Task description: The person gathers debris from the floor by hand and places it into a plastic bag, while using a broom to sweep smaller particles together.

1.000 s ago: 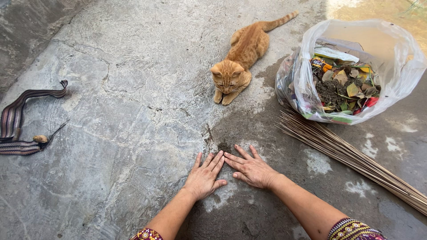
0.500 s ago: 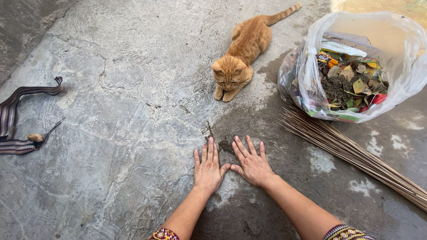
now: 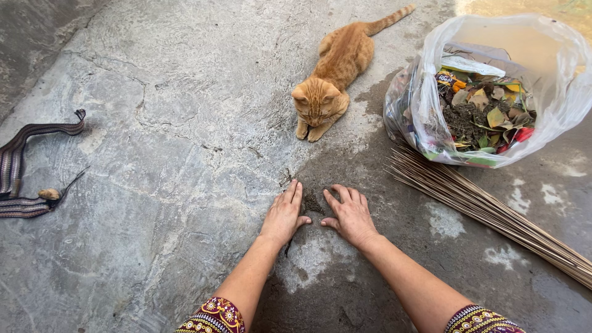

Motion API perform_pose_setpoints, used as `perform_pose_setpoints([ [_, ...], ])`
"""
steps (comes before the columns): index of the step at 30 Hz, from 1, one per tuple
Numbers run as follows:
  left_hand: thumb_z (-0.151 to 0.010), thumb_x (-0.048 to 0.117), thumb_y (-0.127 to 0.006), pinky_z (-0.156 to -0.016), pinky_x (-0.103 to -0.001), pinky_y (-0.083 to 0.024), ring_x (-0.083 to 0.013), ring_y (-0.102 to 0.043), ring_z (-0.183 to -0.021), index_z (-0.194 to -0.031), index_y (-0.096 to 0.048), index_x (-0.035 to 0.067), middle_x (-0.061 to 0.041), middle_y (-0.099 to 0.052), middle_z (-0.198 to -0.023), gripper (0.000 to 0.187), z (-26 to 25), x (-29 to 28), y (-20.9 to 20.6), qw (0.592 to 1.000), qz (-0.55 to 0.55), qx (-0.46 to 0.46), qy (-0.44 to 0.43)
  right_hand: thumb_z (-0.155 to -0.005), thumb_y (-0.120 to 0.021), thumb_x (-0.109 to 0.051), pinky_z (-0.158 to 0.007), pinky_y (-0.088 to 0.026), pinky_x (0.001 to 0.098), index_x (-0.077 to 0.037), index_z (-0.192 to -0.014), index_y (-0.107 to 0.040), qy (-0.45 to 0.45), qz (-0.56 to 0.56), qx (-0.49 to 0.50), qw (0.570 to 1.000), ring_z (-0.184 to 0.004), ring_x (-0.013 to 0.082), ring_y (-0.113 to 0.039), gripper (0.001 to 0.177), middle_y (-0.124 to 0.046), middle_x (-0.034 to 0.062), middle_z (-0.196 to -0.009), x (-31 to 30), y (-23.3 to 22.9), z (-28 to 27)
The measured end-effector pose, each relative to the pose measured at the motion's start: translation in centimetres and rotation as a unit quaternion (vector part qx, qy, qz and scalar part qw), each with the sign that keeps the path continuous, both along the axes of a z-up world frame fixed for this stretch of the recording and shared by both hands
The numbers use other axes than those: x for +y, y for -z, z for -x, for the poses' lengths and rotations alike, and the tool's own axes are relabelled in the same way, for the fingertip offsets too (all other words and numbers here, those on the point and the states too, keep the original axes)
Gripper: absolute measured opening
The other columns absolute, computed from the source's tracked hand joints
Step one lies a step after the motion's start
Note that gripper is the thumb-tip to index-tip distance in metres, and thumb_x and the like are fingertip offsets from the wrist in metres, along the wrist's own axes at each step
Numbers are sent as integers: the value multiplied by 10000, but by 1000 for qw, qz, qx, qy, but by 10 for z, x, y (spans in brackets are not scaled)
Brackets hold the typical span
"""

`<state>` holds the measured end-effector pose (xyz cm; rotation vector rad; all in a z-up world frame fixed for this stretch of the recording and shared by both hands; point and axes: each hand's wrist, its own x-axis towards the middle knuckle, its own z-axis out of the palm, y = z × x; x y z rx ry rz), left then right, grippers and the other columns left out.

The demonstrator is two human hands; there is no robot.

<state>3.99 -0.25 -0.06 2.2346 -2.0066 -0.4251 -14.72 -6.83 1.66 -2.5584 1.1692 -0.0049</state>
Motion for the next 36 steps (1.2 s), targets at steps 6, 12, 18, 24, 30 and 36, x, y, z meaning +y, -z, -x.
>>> perform_pose_setpoints([
  [6,-808,327,-815,-1043,-419,-521,-333,-602,-1270,-1520,-400,85,-102,-437,-1533,859,14,-16,0,999,-18,27,-33,-812,-793,-409,-1110,-394,426,-163,-1452,-551,33,-8,5,999,-1263,237,-492,728,-530,44,-1312,-2,-1,-17],
  [12,-881,281,-735,-871,-437,-589,-368,-696,-1072,-1504,-446,132,-165,-462,-1482,703,21,-15,15,999,32,27,-7,-781,-831,-311,-1068,-455,420,-130,-1409,-574,66,-40,-69,995,-1236,271,-538,702,-527,66,-1310,-7,8,-16],
  [18,-919,355,-687,-766,-433,-622,-359,-731,-955,-1493,-464,179,-184,-483,-1448,640,35,-19,11,1000,-4,1,-17,-762,-845,-194,-1069,-475,390,-108,-1325,-647,77,-107,-195,972,-1241,268,-568,602,-558,71,-1334,-13,22,2],
  [24,-959,179,-611,-683,-409,-633,-308,-756,-857,-1356,-606,126,-169,-573,-1214,400,44,-16,30,998,40,-41,14,-827,-782,-118,-1039,-516,371,-95,-1268,-692,104,-120,-263,952,-1207,270,-619,451,-577,86,-1348,-13,31,8],
  [30,-924,70,-578,-688,-394,-632,-289,-759,-819,-1182,-649,76,-139,-588,-1133,267,41,-18,54,996,55,-62,41,-833,-774,-125,-1020,-527,358,-107,-1261,-699,114,-135,-260,949,-1189,256,-627,435,-581,75,-1349,-12,29,9],
  [36,-908,54,-593,-682,-383,-636,-278,-766,-822,-1158,-654,60,-135,-593,-1123,258,37,-20,55,991,93,-69,59,-838,-778,-134,-982,-551,350,-108,-1258,-701,130,-137,-276,942,-1138,229,-650,427,-582,62,-1356,-9,19,11],
])
